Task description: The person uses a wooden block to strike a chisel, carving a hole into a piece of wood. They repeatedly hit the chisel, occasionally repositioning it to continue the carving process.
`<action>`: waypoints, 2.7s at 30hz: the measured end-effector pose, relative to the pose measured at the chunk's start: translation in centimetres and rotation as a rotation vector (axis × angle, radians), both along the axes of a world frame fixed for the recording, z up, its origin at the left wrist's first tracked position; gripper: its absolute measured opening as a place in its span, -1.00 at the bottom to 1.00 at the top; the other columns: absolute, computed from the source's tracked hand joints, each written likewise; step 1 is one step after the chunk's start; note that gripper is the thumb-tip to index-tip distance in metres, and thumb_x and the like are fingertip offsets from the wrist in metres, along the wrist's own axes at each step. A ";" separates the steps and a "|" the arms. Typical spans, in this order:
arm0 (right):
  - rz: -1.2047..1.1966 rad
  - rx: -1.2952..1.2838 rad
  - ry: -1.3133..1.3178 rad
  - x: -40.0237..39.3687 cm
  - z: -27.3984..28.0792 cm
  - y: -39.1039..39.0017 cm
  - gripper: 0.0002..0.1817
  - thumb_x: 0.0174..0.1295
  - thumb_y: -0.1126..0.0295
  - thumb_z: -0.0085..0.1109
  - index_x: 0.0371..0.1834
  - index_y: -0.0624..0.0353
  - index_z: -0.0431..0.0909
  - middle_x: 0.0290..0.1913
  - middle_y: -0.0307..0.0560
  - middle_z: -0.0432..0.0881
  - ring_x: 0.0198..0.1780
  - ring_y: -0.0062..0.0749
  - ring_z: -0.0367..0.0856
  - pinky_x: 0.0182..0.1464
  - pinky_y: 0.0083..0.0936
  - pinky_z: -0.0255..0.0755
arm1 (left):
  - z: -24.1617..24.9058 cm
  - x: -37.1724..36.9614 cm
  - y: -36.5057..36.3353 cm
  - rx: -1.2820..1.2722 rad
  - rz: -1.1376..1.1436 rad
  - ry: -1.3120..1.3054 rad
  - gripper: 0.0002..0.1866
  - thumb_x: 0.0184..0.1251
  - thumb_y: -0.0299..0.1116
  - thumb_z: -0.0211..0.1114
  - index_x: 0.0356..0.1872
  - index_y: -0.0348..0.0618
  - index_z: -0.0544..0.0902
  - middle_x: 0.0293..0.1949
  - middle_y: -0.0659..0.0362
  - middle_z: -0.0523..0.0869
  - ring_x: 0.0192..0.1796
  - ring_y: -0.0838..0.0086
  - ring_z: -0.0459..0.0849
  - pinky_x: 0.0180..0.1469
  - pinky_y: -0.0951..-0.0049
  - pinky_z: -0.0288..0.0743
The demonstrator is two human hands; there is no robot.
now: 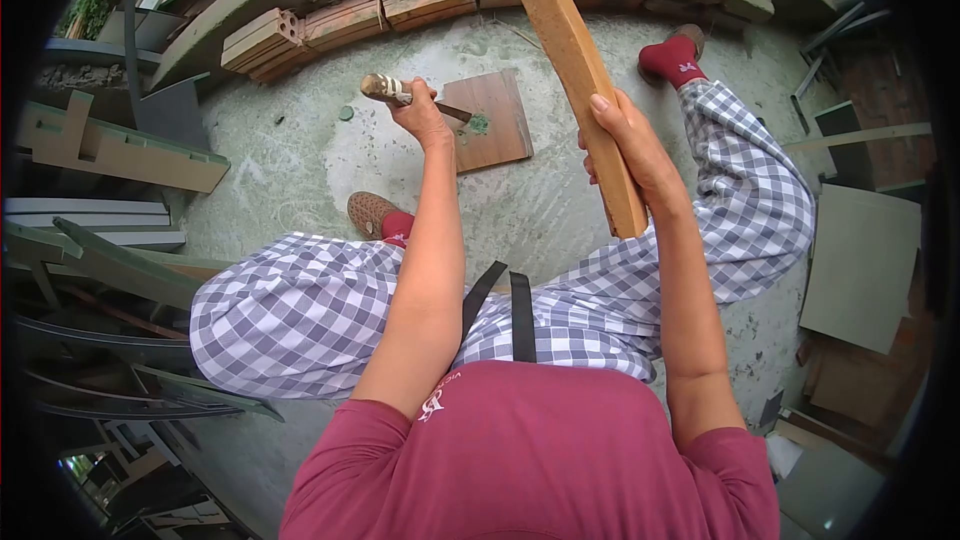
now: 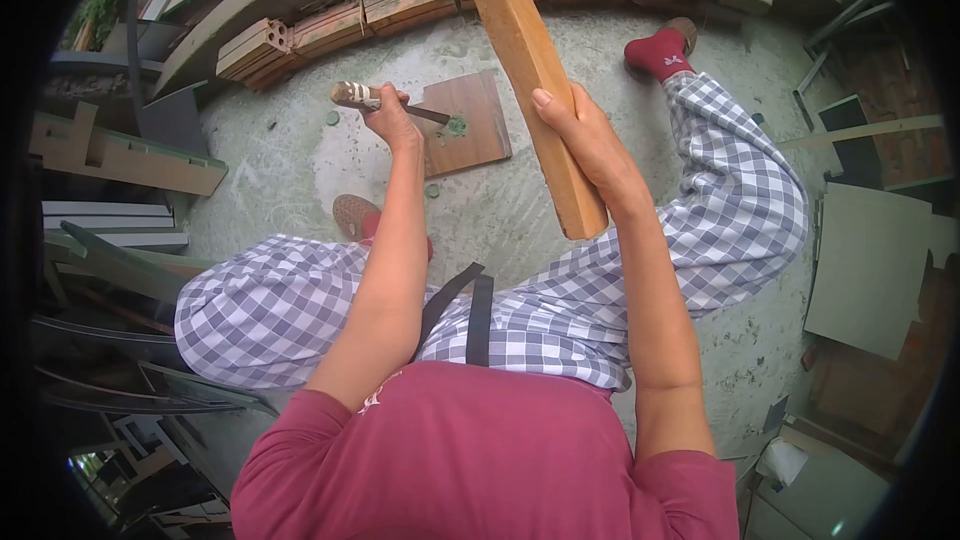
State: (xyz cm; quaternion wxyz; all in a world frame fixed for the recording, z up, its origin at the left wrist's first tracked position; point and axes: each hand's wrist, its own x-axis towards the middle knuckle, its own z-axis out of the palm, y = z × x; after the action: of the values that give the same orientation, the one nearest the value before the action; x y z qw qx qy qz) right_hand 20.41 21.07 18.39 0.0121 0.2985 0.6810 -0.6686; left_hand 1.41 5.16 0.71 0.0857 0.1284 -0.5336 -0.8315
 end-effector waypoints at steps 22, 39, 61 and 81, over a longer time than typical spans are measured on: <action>0.137 0.163 -0.032 -2.0 2.3 -0.6 -0.14 0.12 -0.21 0.10 0.27 0.33 0.28 -0.01 0.16 0.54 -0.03 -0.27 0.56 0.01 -0.42 0.42 | 1.7 0.3 -0.7 -0.339 -0.542 0.065 -0.70 0.09 -0.44 0.43 -0.22 -0.19 0.48 -0.39 0.24 0.61 -0.38 0.56 0.57 -0.25 0.53 0.50; 0.247 0.222 -0.032 -2.6 2.4 -1.9 -0.13 0.10 -0.19 0.13 0.25 0.37 0.28 -0.05 0.22 0.55 -0.06 -0.23 0.58 -0.01 -0.38 0.43 | 0.6 2.9 0.9 -0.205 -0.315 0.088 -0.80 0.15 -0.44 0.38 -0.30 -0.15 0.50 -0.37 0.28 0.59 -0.32 0.59 0.57 -0.17 0.54 0.48; 0.709 0.889 0.093 -9.6 10.5 -3.0 -0.16 -0.04 -0.14 0.23 0.21 0.27 0.34 -0.30 0.30 0.65 -0.29 0.07 0.68 -0.21 -0.23 0.55 | 0.9 3.4 1.2 -0.313 -0.280 0.160 -0.74 0.11 -0.45 0.38 -0.25 -0.22 0.47 -0.41 0.26 0.63 -0.36 0.57 0.57 -0.24 0.47 0.51; 0.919 0.987 -0.095 -12.4 4.4 -4.5 -0.16 -0.05 -0.29 0.12 0.09 0.25 0.43 -0.35 0.21 0.66 -0.30 -0.02 0.69 -0.23 -0.18 0.53 | -1.7 3.2 1.2 -0.418 -0.309 0.320 -0.68 0.37 -0.35 0.13 0.06 -0.27 0.41 -0.05 0.13 0.58 -0.01 0.41 0.56 0.08 0.39 0.45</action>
State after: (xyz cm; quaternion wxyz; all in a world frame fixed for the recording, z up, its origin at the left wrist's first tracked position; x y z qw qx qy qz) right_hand 7.98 16.53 22.79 0.1874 -0.0216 0.9630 -0.1923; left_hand 4.65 6.37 -0.95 0.0654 -0.1073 -0.6861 -0.7166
